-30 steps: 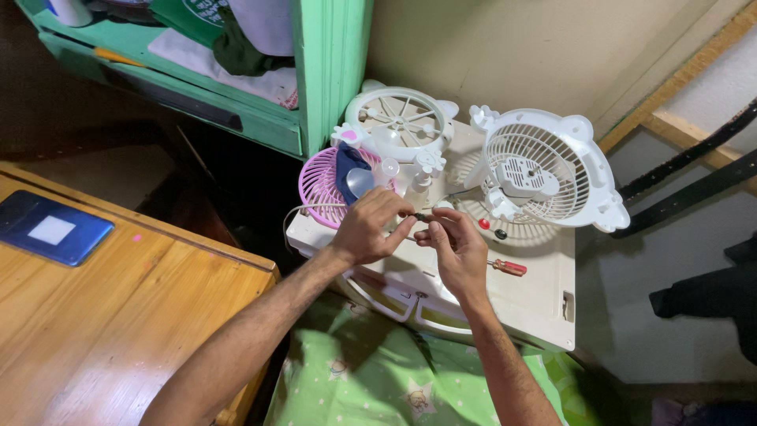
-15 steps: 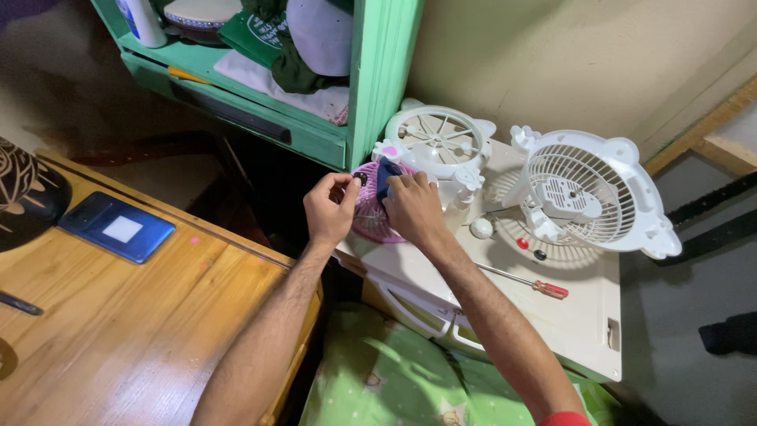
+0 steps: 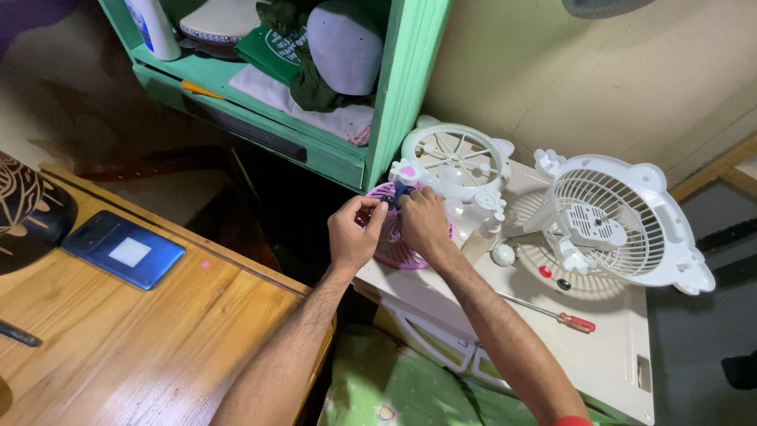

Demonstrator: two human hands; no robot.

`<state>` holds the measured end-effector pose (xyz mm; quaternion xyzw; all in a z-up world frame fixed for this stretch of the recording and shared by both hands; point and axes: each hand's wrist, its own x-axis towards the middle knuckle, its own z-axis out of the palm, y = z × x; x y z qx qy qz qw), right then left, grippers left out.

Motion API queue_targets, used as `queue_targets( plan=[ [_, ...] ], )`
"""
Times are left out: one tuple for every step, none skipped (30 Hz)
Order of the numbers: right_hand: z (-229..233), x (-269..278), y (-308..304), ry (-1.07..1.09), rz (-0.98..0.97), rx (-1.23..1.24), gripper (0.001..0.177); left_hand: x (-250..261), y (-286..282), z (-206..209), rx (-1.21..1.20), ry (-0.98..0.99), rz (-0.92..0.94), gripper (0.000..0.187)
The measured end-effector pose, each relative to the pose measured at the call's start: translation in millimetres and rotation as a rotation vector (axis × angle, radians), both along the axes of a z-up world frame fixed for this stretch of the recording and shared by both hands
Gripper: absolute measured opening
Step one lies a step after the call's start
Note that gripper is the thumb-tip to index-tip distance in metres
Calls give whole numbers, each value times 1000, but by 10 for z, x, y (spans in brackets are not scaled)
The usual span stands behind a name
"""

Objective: The person cleans disassembled parts of a white cat-ear-shaped fan using a blue cloth and a spray bottle. They wipe the fan blades, the front grille, and the rear housing, then spray the rear housing with liquid and continue wiping.

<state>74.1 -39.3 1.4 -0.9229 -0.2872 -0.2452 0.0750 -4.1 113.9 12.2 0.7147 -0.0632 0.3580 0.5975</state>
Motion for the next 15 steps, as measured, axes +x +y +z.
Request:
queue_targets(
  plan=[
    [11, -10, 7, -6, 15, 58, 15, 8, 3, -2, -13, 16, 2, 18],
    [34, -30, 11, -12, 31, 116, 15, 16, 5, -5, -27, 32, 5, 18],
    [61, -62, 13, -17, 47, 175, 14, 21, 4, -12, -40, 49, 8, 19],
    [94, -103, 13, -32, 80, 233, 14, 24, 4, -19, -42, 49, 12, 19],
    [137, -145, 20, -48, 114, 292, 13, 31, 13, -21, -42, 50, 18, 19],
    [180, -195, 25, -63, 148, 352, 14, 34, 18, -23, -42, 50, 23, 20],
    [218, -246, 34, -78, 179, 398, 15, 36, 22, -27, -52, 52, 24, 20],
    [249, -300, 40, -93, 211, 443, 17, 36, 19, -33, -61, 55, 26, 20],
    [277, -345, 56, -107, 242, 489, 19, 36, 20, -35, -70, 58, 27, 20],
    [299, -381, 74, -112, 249, 528, 18, 33, 21, -37, -73, 36, 31, 20],
    [317, -400, 85, -120, 256, 568, 17, 39, 18, -34, -74, 11, 36, 20],
    [328, -408, 91, -128, 264, 607, 15, 46, 15, -31, -75, -15, 41, 20],
    [311, -431, 88, -43, 245, 682, 15, 27, 9, -46, -85, -4, 36, 20],
    [290, -444, 80, 45, 225, 755, 14, 7, 3, -57, -95, 6, 32, 20],
    [294, -425, 69, 123, 206, 826, 13, 20, -1, -36, -104, 6, 24, 20]
  ],
)
